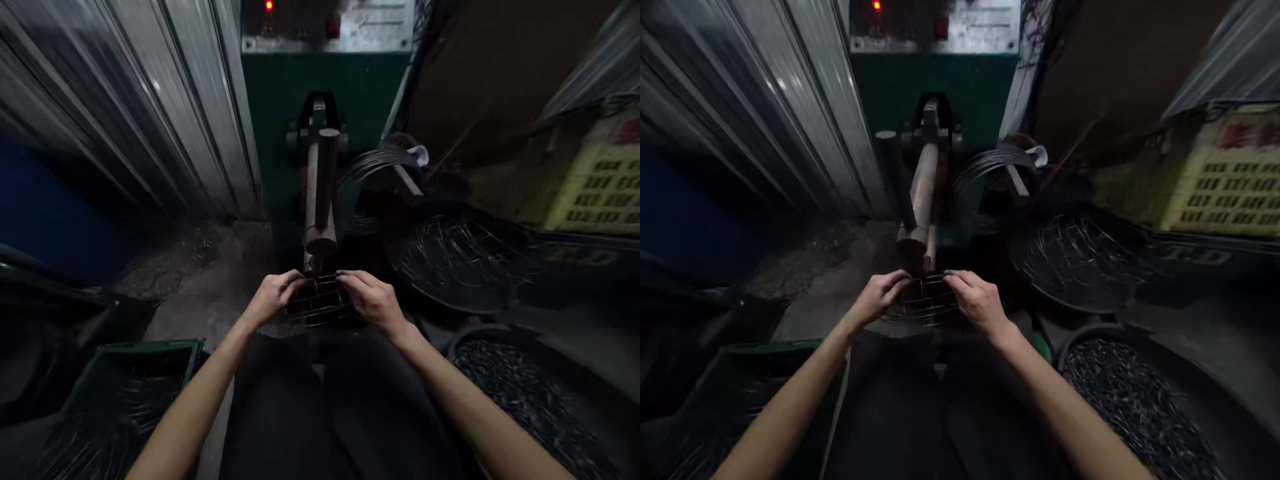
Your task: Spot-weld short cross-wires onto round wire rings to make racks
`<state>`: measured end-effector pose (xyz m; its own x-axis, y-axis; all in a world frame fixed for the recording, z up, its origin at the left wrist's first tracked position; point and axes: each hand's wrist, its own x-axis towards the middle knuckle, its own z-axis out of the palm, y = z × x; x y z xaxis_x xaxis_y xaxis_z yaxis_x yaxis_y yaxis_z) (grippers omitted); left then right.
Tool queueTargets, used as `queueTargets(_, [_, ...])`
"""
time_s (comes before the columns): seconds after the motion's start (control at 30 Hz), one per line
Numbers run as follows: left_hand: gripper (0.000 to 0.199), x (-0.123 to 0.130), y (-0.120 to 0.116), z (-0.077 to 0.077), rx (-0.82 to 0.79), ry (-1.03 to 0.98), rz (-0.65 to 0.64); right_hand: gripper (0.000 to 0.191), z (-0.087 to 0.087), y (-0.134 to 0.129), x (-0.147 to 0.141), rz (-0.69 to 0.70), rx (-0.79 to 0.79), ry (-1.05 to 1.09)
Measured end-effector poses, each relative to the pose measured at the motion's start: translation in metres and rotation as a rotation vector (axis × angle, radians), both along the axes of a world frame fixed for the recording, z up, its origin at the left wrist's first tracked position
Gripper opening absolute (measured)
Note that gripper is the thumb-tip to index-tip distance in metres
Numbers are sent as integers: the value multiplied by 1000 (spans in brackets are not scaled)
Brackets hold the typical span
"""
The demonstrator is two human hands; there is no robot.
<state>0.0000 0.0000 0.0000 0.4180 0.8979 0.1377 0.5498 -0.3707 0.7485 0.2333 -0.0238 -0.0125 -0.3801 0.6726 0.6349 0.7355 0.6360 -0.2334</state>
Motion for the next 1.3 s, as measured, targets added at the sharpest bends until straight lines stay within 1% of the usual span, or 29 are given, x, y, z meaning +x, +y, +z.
queueTargets(0.3, [27,2,3,5,15,-23,-10,26,-2,4,1,7,-46,14])
queueTargets(0.53, [27,-6,11,1,18,-83,-26,25,0,10,-7,-5,-32,-7])
queueTargets(0.73, [29,-5,17,0,22,-72,-27,24,-3,13,-6,-3,-74,-5])
queueTargets(1.07, [29,-5,15,-2,21,-91,-13,22,-2,13,-9,-14,-88,-2])
queueTargets(1.3, [31,-5,18,-6,30,-112,-2,21,-4,16,-9,-21,-78,-16])
